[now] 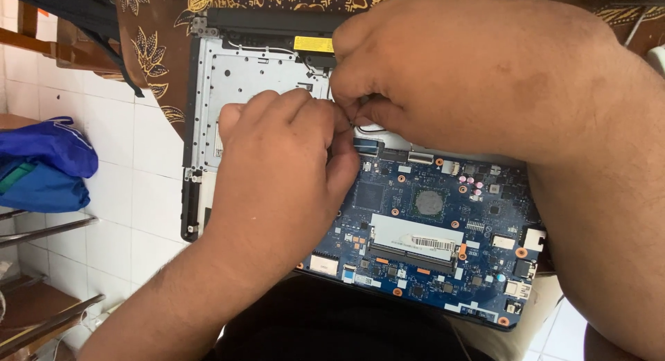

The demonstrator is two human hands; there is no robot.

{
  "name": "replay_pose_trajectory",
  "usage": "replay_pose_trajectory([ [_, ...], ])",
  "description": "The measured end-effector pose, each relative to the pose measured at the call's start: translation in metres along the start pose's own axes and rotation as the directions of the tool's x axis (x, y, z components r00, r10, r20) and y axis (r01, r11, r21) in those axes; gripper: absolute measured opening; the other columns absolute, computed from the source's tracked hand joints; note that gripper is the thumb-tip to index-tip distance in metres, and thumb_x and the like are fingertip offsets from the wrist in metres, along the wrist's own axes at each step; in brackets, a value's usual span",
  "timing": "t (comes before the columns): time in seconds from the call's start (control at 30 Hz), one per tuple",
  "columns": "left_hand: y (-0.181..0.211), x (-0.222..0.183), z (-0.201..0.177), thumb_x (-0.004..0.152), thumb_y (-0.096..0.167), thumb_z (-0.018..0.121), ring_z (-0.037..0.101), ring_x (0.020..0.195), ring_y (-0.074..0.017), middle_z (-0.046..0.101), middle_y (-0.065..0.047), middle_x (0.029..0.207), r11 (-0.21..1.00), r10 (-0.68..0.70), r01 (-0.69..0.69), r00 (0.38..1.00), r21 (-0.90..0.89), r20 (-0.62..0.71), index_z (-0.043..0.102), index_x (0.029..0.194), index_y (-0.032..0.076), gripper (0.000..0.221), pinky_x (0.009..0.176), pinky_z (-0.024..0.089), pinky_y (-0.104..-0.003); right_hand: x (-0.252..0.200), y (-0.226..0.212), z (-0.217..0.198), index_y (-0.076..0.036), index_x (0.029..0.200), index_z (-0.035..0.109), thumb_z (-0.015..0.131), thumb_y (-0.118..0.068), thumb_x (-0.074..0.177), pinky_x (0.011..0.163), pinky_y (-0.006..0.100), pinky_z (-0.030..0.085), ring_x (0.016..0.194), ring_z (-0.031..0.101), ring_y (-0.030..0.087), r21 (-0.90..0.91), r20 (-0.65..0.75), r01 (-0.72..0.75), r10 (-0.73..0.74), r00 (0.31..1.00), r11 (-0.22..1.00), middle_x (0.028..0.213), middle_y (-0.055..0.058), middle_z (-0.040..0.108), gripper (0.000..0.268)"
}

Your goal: Reconnecting internal ribbon cables and wire connectors to a laptop motherboard.

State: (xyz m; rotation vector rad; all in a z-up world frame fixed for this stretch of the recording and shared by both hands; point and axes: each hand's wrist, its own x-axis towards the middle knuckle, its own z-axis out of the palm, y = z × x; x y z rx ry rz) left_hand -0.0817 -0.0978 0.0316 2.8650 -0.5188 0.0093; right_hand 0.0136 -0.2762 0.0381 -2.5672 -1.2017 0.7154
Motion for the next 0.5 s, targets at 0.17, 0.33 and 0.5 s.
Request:
replay_pose_trajectory([
  [0.17, 0.0001, 0.0013, -0.0028, 0.087, 0.014, 0.067, 0.053, 0.076, -0.0291, 0.057, 0.0, 0.074, 1.0, -0.013, 0.014, 0.999, -0.003, 0.05, 0.059, 0.079, 0.016, 0.012, 0.069, 0.029, -0.047, 0.0005, -0.0007, -0.0043, -0.032, 0.088, 0.073, 0.054, -0.033, 0.099, 0.078, 0.041, 0.052, 0.094, 0.063, 0.014, 0.004, 0.046, -0.024, 0.024, 0.999, 1.0, 0.097, -0.014, 0.062, 0.022],
  [0.33, -0.0001, 0.0028, -0.007, 0.088, 0.016, 0.065, 0.056, 0.08, -0.0281, 0.062, 0.003, 0.077, 0.996, -0.047, 0.053, 0.995, -0.065, 0.093, 0.064, 0.082, 0.018, 0.007, 0.073, 0.032, -0.048, 0.0023, -0.0013, -0.0062, -0.034, 0.091, 0.075, 0.057, -0.034, 0.096, 0.082, 0.04, 0.051, 0.102, 0.061, 0.012, 0.04, 0.044, -0.018, 0.017, 0.999, 0.999, 0.098, -0.015, 0.064, 0.019],
  [0.5, 0.0002, 0.0035, -0.0108, 0.088, 0.017, 0.066, 0.058, 0.079, -0.0267, 0.064, 0.005, 0.075, 0.993, -0.05, 0.06, 0.995, -0.104, 0.09, 0.067, 0.083, 0.021, 0.007, 0.073, 0.031, -0.046, 0.0027, 0.0032, -0.0017, -0.033, 0.089, 0.076, 0.062, -0.031, 0.093, 0.08, 0.043, 0.051, 0.105, 0.062, 0.014, 0.052, -0.016, 0.05, -0.049, 0.999, 0.997, 0.097, -0.015, 0.066, 0.014],
])
